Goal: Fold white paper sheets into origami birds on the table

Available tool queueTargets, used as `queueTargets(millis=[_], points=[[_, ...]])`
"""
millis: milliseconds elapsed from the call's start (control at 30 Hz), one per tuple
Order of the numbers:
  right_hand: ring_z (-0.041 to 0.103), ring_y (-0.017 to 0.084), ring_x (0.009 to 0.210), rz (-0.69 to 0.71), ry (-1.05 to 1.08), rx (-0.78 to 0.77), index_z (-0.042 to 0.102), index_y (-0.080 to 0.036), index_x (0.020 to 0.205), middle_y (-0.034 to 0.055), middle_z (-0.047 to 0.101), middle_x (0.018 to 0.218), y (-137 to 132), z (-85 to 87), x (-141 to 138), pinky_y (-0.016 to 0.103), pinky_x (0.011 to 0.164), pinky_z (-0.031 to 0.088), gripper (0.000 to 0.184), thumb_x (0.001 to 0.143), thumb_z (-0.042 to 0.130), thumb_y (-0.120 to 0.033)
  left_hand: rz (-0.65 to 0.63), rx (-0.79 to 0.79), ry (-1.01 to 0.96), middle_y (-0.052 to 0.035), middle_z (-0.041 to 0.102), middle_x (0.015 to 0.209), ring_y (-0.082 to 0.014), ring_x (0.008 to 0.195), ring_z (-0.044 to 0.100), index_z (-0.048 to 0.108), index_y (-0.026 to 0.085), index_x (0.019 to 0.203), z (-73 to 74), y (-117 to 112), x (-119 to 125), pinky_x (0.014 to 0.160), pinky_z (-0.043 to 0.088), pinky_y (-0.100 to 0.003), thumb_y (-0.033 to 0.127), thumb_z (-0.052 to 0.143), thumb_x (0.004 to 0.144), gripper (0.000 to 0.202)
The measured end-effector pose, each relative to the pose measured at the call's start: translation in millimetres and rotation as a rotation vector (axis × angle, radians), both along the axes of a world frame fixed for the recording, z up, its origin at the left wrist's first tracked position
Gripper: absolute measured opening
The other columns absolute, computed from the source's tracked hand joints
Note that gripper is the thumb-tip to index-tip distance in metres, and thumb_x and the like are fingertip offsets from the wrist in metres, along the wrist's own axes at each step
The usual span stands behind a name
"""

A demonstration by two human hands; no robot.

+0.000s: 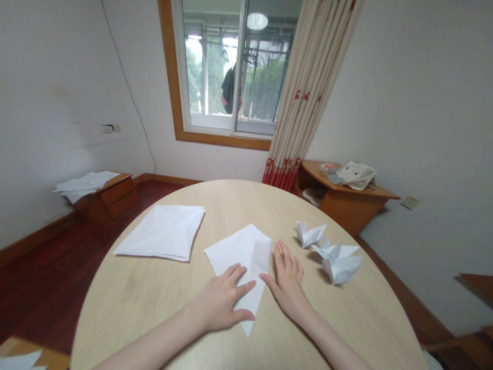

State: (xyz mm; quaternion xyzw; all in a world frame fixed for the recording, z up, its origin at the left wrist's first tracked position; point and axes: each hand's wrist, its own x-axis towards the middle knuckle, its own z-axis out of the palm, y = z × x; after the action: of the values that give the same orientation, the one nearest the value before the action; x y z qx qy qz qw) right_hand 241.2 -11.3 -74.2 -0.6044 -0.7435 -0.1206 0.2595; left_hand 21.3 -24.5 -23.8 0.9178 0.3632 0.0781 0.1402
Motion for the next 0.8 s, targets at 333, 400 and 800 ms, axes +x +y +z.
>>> queueTargets(millis=[333,400,800], points=[[0.035,0.032,0.130,0.047,0.056,-0.006,0.023,-0.021,0.145,0.0167,0.038,0.141,-2.8,5.8,4.4,0.051,0.101,0.030,0.060,0.091,0.043,-0.040,-0.018,0.121,0.007,-0.0126,0.046,0.139,-0.0319,0.111,0.050,0.052,0.028,0.134,7.8,4.8,-4.9,0.090,0.043,-0.047,0.060,0.047,0.089,0.055],[0.038,0.032,0.125,0.059,0.046,-0.007,0.044,-0.021,0.130,0.0155,0.044,0.135,-4.6,10.3,3.6,0.050,0.099,0.032,0.043,0.091,0.045,-0.038,-0.021,0.132,-0.005,-0.0111,0.047,0.138,-0.0309,0.108,0.050,0.052,0.030,0.133,6.8,6.4,-6.0,0.089,0.043,-0.046,0.059,0.044,0.090,0.052],[0.053,0.017,0.080,0.256,0.004,-0.176,0.050,-0.018,0.068,-0.0001,0.056,0.077,-10.3,27.7,-2.6,0.039,0.085,0.032,0.021,0.090,0.048,-0.019,-0.022,0.105,-0.040,-0.0057,0.045,0.140,-0.0287,0.110,0.047,0.054,0.036,0.130,5.3,10.5,-8.8,0.092,0.040,-0.046,0.035,0.051,0.093,0.037]])
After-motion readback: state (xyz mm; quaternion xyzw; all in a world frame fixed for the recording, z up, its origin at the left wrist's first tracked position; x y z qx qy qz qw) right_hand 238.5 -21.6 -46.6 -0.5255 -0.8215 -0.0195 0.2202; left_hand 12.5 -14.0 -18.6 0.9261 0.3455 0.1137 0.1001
